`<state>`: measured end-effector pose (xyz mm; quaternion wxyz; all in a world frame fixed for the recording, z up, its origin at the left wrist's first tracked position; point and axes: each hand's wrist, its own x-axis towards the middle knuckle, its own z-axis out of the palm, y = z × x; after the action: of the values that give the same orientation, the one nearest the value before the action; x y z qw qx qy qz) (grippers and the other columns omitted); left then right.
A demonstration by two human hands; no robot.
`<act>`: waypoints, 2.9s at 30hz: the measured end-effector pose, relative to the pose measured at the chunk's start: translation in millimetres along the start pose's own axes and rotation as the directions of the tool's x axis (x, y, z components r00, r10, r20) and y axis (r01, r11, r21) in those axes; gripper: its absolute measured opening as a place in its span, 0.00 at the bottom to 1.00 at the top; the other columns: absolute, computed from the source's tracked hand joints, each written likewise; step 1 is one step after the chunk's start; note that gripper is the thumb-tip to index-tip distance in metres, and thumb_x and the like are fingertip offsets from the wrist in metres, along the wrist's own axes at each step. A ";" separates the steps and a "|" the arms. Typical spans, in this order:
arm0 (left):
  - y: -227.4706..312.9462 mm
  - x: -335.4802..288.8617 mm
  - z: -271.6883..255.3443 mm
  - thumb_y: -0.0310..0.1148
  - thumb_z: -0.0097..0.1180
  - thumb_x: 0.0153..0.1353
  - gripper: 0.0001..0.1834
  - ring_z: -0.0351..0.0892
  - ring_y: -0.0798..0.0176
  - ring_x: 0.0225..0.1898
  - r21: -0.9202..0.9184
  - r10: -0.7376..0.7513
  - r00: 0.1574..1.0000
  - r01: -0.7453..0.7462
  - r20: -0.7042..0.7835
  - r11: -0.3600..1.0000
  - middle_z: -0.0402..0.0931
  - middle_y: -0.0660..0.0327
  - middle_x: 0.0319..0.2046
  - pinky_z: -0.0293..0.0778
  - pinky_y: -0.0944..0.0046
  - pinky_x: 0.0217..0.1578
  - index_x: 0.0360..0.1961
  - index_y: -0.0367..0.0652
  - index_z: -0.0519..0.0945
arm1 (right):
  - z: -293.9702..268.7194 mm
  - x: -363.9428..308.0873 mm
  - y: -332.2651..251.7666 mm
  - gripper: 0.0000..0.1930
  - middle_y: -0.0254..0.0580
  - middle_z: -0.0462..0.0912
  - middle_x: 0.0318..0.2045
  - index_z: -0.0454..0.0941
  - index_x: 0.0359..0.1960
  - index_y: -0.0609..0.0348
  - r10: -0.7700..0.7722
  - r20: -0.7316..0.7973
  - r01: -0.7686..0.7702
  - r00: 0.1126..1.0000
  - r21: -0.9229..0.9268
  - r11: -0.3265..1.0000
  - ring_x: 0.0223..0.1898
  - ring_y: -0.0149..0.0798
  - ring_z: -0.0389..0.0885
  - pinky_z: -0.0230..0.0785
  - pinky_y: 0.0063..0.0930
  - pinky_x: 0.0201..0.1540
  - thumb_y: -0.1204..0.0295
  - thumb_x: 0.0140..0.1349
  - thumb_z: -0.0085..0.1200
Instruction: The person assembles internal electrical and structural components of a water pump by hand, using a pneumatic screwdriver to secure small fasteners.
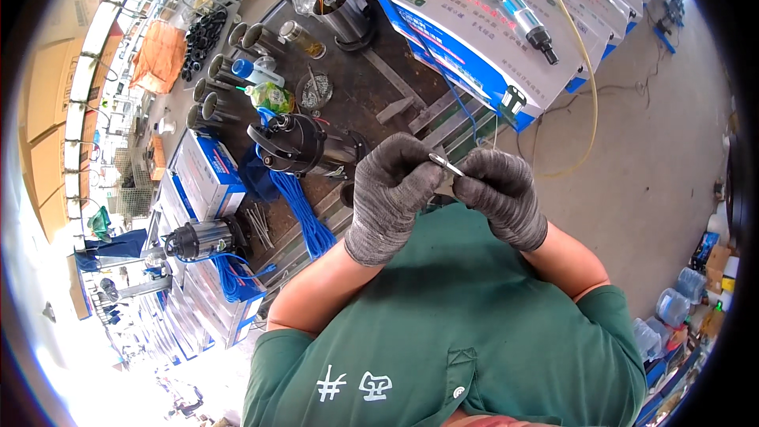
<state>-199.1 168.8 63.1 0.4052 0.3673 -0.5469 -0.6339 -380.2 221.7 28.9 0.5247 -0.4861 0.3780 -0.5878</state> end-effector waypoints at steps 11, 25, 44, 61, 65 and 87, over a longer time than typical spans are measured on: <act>-8.4 -2.5 6.3 0.31 0.61 0.58 0.08 0.74 0.70 0.30 -0.457 -0.213 0.976 0.209 0.044 0.864 0.75 0.65 0.27 0.72 0.69 0.33 0.35 0.41 0.76 | 2.1 8.3 -0.3 0.08 0.46 0.77 0.23 0.79 0.30 0.57 -0.448 0.058 0.398 0.892 -0.570 0.719 0.24 0.51 0.77 0.67 0.39 0.25 0.76 0.53 0.68; 2.6 -6.8 -6.0 0.35 0.62 0.59 0.12 0.69 0.67 0.29 -0.341 -0.107 0.994 0.112 0.032 0.933 0.72 0.61 0.27 0.66 0.67 0.31 0.32 0.39 0.74 | -7.7 7.5 9.6 0.10 0.39 0.72 0.20 0.76 0.27 0.59 -0.363 -0.161 0.250 0.918 -0.474 0.844 0.20 0.39 0.70 0.62 0.32 0.24 0.79 0.53 0.69; 3.5 9.7 2.8 0.25 0.59 0.62 0.03 0.78 0.75 0.31 0.137 -0.034 0.999 0.031 0.020 0.990 0.80 0.64 0.30 0.75 0.72 0.31 0.37 0.38 0.79 | -1.7 12.4 0.4 0.06 0.41 0.76 0.22 0.81 0.31 0.61 -0.331 0.032 0.307 0.943 -0.465 0.830 0.23 0.39 0.75 0.66 0.32 0.26 0.78 0.56 0.68; -4.9 17.0 -10.2 0.30 0.56 0.63 0.06 0.76 0.71 0.33 -0.078 -0.120 0.983 0.110 -0.142 0.991 0.77 0.64 0.30 0.75 0.68 0.36 0.35 0.38 0.78 | -6.9 -4.4 -0.9 0.12 0.34 0.78 0.21 0.81 0.34 0.65 0.178 0.117 -0.207 0.977 0.315 0.926 0.20 0.26 0.74 0.64 0.22 0.22 0.66 0.67 0.59; 11.0 25.3 -18.8 0.36 0.54 0.67 0.11 0.75 0.70 0.33 0.059 -0.140 0.990 0.142 -0.030 0.988 0.76 0.64 0.28 0.75 0.68 0.36 0.37 0.37 0.78 | -10.1 -4.4 -1.7 0.12 0.34 0.77 0.20 0.81 0.34 0.65 0.138 0.120 -0.166 0.983 0.266 0.950 0.20 0.27 0.73 0.62 0.22 0.22 0.66 0.67 0.59; 9.4 10.6 13.7 0.29 0.62 0.66 0.08 0.79 0.72 0.36 0.259 0.008 1.000 -0.011 0.012 0.966 0.83 0.62 0.34 0.76 0.70 0.39 0.41 0.36 0.81 | -8.0 0.7 -6.0 0.07 0.42 0.83 0.27 0.82 0.42 0.66 -0.132 -0.085 0.101 0.988 -0.296 0.950 0.27 0.34 0.83 0.75 0.28 0.30 0.78 0.64 0.61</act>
<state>-214.8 163.9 74.0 0.3536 0.4109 -0.6289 -0.5573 -389.4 221.5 32.8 0.3916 -0.5481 0.4576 -0.5803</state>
